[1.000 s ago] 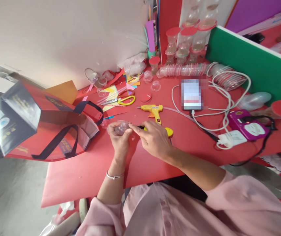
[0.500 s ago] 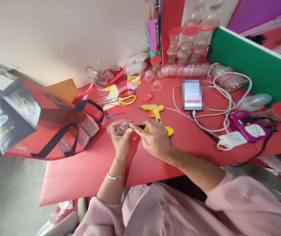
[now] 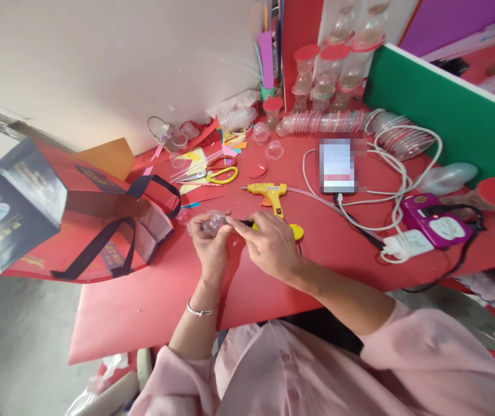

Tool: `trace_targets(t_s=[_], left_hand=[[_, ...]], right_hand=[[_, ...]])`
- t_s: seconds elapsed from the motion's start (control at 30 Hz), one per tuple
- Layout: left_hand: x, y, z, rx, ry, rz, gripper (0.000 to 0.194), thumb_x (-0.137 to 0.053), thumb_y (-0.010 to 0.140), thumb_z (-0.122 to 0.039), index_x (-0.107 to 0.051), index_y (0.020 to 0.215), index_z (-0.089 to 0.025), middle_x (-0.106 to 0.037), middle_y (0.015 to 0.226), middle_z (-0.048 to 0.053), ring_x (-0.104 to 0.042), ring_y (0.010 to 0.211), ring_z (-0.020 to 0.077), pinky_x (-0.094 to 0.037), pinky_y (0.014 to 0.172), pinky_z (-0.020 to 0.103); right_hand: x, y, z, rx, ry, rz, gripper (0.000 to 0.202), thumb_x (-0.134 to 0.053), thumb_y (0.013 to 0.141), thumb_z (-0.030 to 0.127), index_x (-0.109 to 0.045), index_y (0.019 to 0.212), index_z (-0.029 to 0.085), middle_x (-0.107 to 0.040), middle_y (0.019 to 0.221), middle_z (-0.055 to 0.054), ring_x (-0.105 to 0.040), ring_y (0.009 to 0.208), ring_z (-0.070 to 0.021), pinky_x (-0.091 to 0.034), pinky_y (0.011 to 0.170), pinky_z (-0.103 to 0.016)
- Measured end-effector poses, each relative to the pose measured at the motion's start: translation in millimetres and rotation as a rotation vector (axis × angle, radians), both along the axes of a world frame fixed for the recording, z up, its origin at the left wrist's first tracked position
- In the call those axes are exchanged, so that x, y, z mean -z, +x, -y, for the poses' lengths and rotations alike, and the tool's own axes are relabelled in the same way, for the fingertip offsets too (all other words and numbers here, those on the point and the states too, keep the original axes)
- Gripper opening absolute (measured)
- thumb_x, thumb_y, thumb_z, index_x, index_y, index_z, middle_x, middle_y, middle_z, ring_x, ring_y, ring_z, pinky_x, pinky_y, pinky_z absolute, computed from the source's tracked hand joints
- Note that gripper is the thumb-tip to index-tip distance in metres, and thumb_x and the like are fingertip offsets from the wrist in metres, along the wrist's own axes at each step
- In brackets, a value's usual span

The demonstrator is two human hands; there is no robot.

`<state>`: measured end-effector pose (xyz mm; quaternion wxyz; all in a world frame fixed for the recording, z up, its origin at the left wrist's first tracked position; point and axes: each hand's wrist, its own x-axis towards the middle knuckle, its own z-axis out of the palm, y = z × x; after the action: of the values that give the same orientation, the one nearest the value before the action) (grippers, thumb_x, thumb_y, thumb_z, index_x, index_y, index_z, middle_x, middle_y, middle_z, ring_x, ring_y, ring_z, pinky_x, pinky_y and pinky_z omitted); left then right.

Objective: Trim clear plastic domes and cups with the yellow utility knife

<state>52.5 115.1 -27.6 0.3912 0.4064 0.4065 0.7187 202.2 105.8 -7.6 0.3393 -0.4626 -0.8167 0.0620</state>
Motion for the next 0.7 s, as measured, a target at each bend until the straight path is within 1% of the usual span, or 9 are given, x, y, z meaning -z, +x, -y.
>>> trace_targets(t_s=[0.17, 0.4, 0.57, 0.7], left_hand=[[1.2, 0.4, 1.0, -0.028, -0.004, -0.026, 0.05, -0.091, 0.07, -0.027, -0.051, 0.1, -0.025, -0.073, 0.097, 0.001, -0.074, 0.096, 0.0168, -0.056, 0.09, 0.032], [3.0, 2.5, 2.4, -0.046, -0.026, -0.019, 0.046, -0.089, 0.073, -0.024, -0.051, 0.098, -0.023, -0.073, 0.096, 0.001, -0.074, 0.092, 0.0151, -0.056, 0.09, 0.032], [1.6, 5.1, 1.5, -0.023, -0.003, 0.012, 0.046, -0.089, 0.074, -0.024, -0.05, 0.1, -0.024, -0.073, 0.097, 0.0, -0.074, 0.097, 0.0162, -0.056, 0.091, 0.032], [0.4, 5.4, 0.0, -0.022, 0.007, 0.025, 0.05, -0.091, 0.071, -0.027, -0.05, 0.1, -0.024, -0.072, 0.097, 0.0, -0.074, 0.101, 0.0177, -0.056, 0.09, 0.032]], right_hand=[[1.5, -0.3, 0.3, 0.02, 0.036, 0.01, 0.056, -0.052, 0.099, 0.017, -0.051, 0.149, 0.041, -0.062, 0.093, -0.005, -0.051, 0.085, -0.0203, -0.036, 0.073, -0.035], [2.2, 0.3, -0.4, 0.039, 0.038, 0.037, 0.057, -0.054, 0.098, 0.017, -0.051, 0.149, 0.041, -0.061, 0.094, -0.005, -0.05, 0.086, -0.021, -0.036, 0.074, -0.035], [1.1, 0.5, -0.2, 0.036, 0.02, 0.028, 0.057, -0.054, 0.099, 0.018, -0.049, 0.15, 0.043, -0.06, 0.094, -0.005, -0.049, 0.087, -0.0202, -0.036, 0.076, -0.034], [-0.1, 0.7, -0.1, 0.007, 0.004, 0.013, 0.055, -0.053, 0.099, 0.017, -0.052, 0.148, 0.041, -0.061, 0.093, -0.005, -0.05, 0.086, -0.0196, -0.036, 0.074, -0.034]])
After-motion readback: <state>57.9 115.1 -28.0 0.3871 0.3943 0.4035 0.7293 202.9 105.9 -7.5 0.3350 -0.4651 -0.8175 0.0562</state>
